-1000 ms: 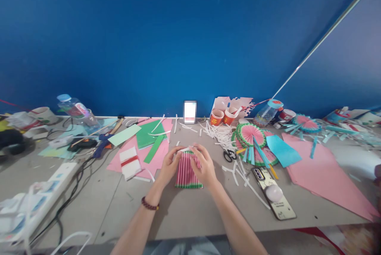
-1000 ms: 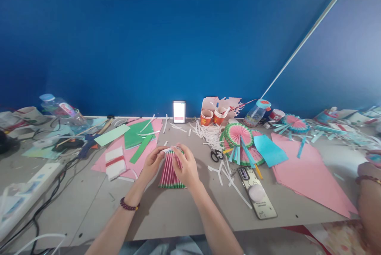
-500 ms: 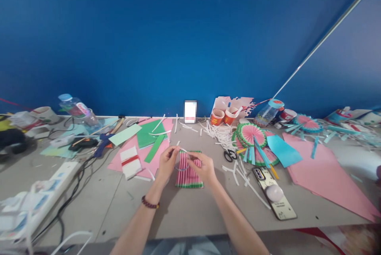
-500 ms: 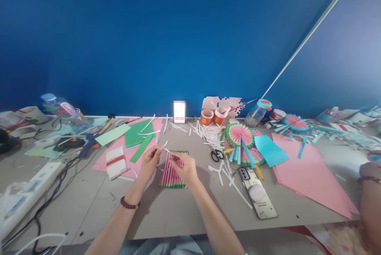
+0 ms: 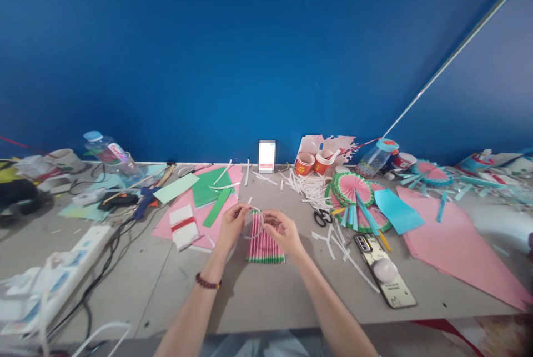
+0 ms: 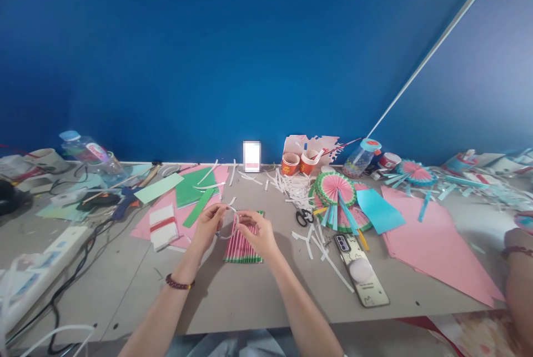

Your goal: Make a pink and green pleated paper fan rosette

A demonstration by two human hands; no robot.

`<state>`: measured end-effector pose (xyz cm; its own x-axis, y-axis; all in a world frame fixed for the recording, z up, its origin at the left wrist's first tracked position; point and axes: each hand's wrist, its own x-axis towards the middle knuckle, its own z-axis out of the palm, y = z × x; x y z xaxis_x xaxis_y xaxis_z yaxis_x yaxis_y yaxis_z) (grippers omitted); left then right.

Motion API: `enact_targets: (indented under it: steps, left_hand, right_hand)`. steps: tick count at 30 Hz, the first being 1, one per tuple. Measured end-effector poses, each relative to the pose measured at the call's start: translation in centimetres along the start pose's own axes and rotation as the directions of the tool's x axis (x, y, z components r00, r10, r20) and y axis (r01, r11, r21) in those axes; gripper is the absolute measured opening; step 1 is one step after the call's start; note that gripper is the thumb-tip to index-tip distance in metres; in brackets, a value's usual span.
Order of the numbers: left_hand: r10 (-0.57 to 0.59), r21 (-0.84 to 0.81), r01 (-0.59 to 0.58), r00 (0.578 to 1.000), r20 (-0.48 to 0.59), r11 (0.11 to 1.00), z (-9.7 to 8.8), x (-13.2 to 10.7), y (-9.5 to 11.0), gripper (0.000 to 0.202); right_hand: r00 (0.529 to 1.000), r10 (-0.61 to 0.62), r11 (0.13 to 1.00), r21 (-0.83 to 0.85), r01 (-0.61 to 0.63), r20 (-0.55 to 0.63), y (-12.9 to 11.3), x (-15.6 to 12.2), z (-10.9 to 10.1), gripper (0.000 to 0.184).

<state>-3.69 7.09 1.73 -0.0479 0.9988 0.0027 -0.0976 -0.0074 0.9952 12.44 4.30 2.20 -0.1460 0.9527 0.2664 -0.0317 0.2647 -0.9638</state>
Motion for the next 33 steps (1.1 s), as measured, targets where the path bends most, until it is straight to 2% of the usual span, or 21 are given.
enact_targets:
  steps: [5, 8, 17, 22, 24, 30, 33]
  left_hand:
    - [0.077, 0.092, -0.076, 0.997, -0.007, 0.993, 0.2, -0.3, 0.7, 0.028]
    - [0.097, 0.111, -0.096, 0.995, -0.007, 0.989, 0.3, -0.4, 0.9, 0.026]
    - [0.108, 0.12, -0.113, 0.993, 0.047, 0.986, 0.3, -0.5, 1.0, 0.025]
    - [0.113, 0.111, -0.115, 0.993, 0.028, 0.987, 0.2, -0.3, 0.7, 0.025]
    - [0.098, 0.1, -0.1, 0.995, 0.022, 0.99, 0.2, -0.2, 0.5, 0.026]
    - [-0.001, 0.015, 0.001, 1.0, 0.019, 1.0, 0.0, 0.0, -0.2, 0.033]
    - [-0.006, -0.018, 0.006, 1.0, 0.001, 1.0, 0.0, 0.1, -0.3, 0.034]
  right_hand:
    - [0.988, 0.156, 0.985, 0.072, -0.156, 0.016, 1.0, 0.0, -0.1, 0.032]
    - [0.979, 0.204, 0.972, 0.12, -0.202, -0.004, 1.3, 0.1, -0.2, 0.031]
    - [0.983, 0.184, 0.982, 0.041, -0.183, -0.012, 1.4, 0.0, -0.4, 0.027]
    - [0.987, 0.163, 0.985, 0.054, -0.162, -0.018, 1.3, 0.0, -0.2, 0.031]
    - [0.987, 0.159, 0.985, 0.062, -0.159, 0.001, 1.0, 0.0, -0.1, 0.035]
    - [0.994, 0.084, 0.996, -0.006, -0.085, -0.071, 0.3, -0.1, -0.2, 0.024]
    - [0.993, 0.08, 0.997, -0.007, -0.081, -0.085, 0.4, 0.0, -0.3, 0.021]
